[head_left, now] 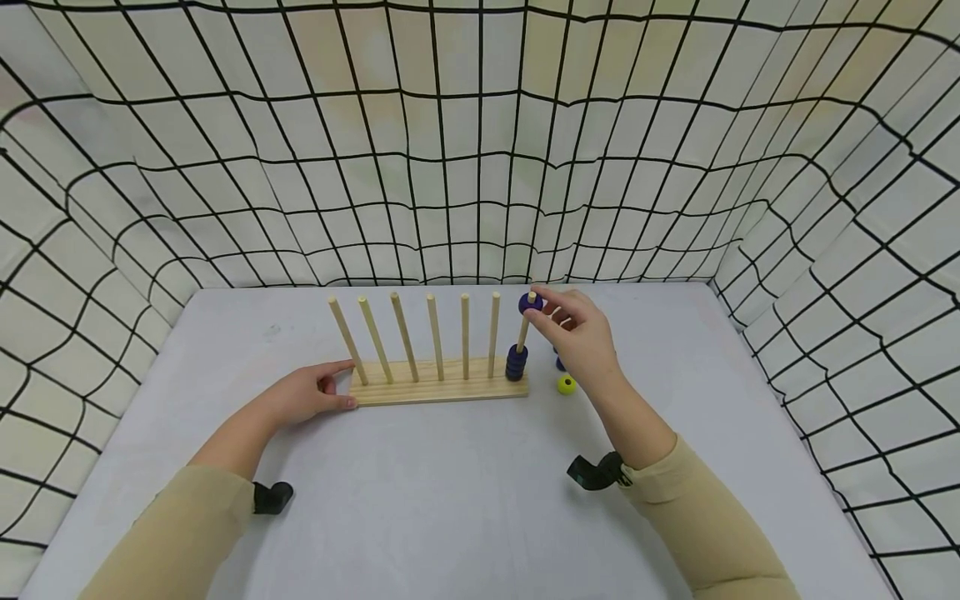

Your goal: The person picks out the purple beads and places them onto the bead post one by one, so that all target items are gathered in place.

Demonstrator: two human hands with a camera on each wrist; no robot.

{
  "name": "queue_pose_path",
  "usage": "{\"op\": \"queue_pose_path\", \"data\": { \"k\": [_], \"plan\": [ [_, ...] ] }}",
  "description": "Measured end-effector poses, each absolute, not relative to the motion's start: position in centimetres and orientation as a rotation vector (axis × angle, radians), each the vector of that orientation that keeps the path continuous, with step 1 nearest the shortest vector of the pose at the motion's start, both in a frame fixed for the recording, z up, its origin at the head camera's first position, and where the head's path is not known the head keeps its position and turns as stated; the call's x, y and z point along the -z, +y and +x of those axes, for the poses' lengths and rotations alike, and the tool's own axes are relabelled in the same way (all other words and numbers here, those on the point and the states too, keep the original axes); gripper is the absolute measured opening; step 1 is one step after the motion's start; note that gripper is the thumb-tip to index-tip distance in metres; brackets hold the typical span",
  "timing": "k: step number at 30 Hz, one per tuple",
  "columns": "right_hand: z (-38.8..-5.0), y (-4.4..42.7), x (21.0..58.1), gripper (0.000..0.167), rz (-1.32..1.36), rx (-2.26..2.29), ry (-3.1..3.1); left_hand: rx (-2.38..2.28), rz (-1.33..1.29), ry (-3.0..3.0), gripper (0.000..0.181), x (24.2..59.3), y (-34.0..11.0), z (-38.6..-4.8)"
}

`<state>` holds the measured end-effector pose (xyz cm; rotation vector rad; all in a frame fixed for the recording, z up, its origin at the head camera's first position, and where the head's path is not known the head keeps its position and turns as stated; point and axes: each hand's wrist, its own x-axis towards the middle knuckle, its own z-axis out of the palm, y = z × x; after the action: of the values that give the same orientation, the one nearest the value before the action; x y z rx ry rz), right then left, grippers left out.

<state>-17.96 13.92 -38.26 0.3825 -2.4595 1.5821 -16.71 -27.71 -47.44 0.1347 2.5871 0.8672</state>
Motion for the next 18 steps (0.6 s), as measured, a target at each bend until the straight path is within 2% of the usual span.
{"op": "queue_pose_path", "data": {
  "k": [18],
  "plan": [
    [-18.1, 13.9, 39.4, 0.042, 0.339, -1.594, -2.499, -0.866, 0.144, 2.595, 0.084, 47.6, -27.7, -16.7]
  ]
}}
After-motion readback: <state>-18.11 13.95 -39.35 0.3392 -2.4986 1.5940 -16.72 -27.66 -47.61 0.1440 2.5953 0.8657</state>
